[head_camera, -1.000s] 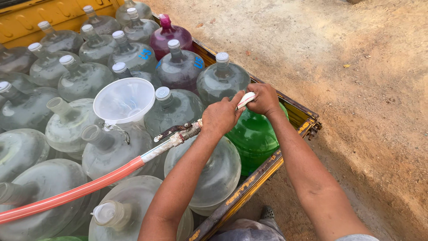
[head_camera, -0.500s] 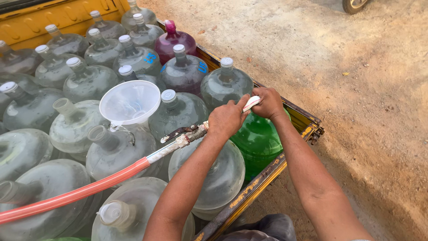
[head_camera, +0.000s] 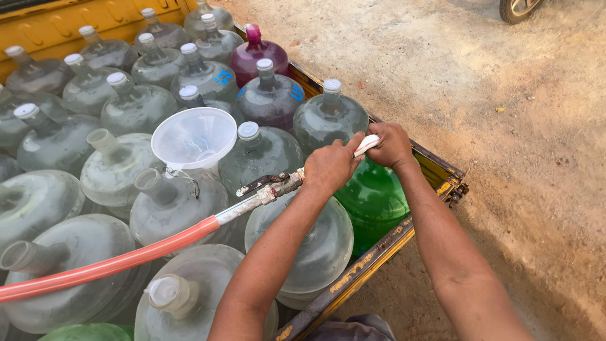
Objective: The person fills large plastic water containers from a hose. They place the hose nozzle into the opening of each container, hold it steady while water flows, then move to the next container. The containers are arranged in the back of a yellow truck.
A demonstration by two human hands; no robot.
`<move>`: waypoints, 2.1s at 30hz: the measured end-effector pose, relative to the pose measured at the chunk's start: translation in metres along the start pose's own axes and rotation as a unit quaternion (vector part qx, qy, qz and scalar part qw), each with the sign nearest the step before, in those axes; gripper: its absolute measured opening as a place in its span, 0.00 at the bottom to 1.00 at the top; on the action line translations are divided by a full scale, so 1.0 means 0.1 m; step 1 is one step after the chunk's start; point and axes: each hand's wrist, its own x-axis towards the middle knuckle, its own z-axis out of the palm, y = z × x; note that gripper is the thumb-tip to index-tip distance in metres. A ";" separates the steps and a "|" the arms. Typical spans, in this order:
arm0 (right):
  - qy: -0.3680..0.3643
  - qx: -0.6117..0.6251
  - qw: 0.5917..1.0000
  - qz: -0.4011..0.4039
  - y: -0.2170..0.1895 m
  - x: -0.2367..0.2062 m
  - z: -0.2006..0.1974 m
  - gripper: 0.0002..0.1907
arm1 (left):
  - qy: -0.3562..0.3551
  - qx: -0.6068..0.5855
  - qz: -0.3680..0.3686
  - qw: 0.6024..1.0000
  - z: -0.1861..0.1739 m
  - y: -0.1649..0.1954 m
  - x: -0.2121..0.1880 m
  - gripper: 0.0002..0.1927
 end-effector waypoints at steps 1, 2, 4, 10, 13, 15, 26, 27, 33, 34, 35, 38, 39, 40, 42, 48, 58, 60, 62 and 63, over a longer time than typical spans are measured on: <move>-0.003 -0.006 1.000 0.001 0.00 0.00 0.00 0.10 | 0.004 0.004 0.003 1.000 0.00 0.00 0.00 0.29; -0.008 -0.012 1.000 0.003 0.00 0.00 0.00 0.11 | 0.006 0.006 0.006 1.000 0.01 0.00 -0.01 0.29; -0.014 -0.013 1.000 0.013 -0.01 -0.01 -0.01 0.11 | 0.001 0.005 0.006 1.000 0.03 0.00 -0.02 0.29; -0.012 0.000 1.000 0.013 -0.02 -0.01 -0.02 0.11 | -0.002 0.003 0.002 1.000 0.03 0.00 0.00 0.29; -0.011 -0.001 1.000 0.010 -0.02 -0.01 -0.02 0.11 | -0.009 0.003 0.000 1.000 0.02 0.01 0.00 0.29; -0.015 0.000 1.000 0.016 -0.01 -0.01 -0.01 0.11 | -0.011 0.003 0.001 1.000 0.01 0.01 0.00 0.29; -0.005 0.000 1.000 0.007 0.04 -0.01 0.03 0.11 | -0.011 -0.003 0.000 1.000 0.01 0.00 -0.01 0.29; -0.006 -0.002 1.000 0.007 0.04 -0.01 0.03 0.11 | -0.012 -0.002 0.000 1.000 0.01 0.00 -0.01 0.29; -0.022 0.000 0.999 0.039 0.06 -0.02 0.05 0.13 | -0.020 0.000 -0.001 1.000 0.00 0.02 -0.01 0.30; -0.019 -0.003 0.999 0.031 0.06 -0.02 0.05 0.13 | -0.019 0.001 -0.001 1.000 0.00 0.02 -0.01 0.30; -0.015 -0.006 1.000 0.023 0.07 -0.02 0.05 0.13 | -0.018 0.002 -0.001 1.000 0.00 0.01 -0.01 0.30; -0.014 -0.006 1.000 0.019 0.06 -0.03 0.06 0.12 | -0.015 -0.005 -0.001 1.000 -0.01 0.01 -0.02 0.29; -0.014 -0.006 1.000 0.019 0.07 -0.02 0.06 0.12 | -0.012 -0.004 0.000 1.000 -0.01 0.01 -0.01 0.29; -0.014 -0.007 1.000 0.020 0.07 -0.02 0.06 0.13 | -0.009 -0.004 0.001 1.000 -0.01 0.01 -0.02 0.29; -0.015 -0.009 1.000 0.023 0.07 -0.02 0.06 0.13 | -0.004 -0.006 0.002 1.000 -0.01 0.01 -0.02 0.29; -0.010 -0.006 1.000 0.007 0.08 -0.02 0.06 0.13 | -0.009 -0.005 -0.002 1.000 0.00 0.01 -0.02 0.30; -0.016 -0.006 1.000 0.020 0.09 -0.03 0.07 0.13 | -0.014 -0.002 0.001 1.000 0.00 0.00 -0.01 0.30; -0.014 -0.004 1.000 0.020 0.09 -0.03 0.07 0.13 | -0.015 -0.003 0.000 1.000 0.00 0.00 -0.01 0.30; -0.022 -0.006 0.999 0.030 0.08 -0.03 0.07 0.13 | -0.017 -0.006 -0.002 1.000 -0.01 0.00 -0.02 0.29; -0.025 -0.007 0.999 0.035 0.08 -0.03 0.07 0.14 | -0.013 -0.008 -0.002 1.000 -0.01 0.00 -0.02 0.29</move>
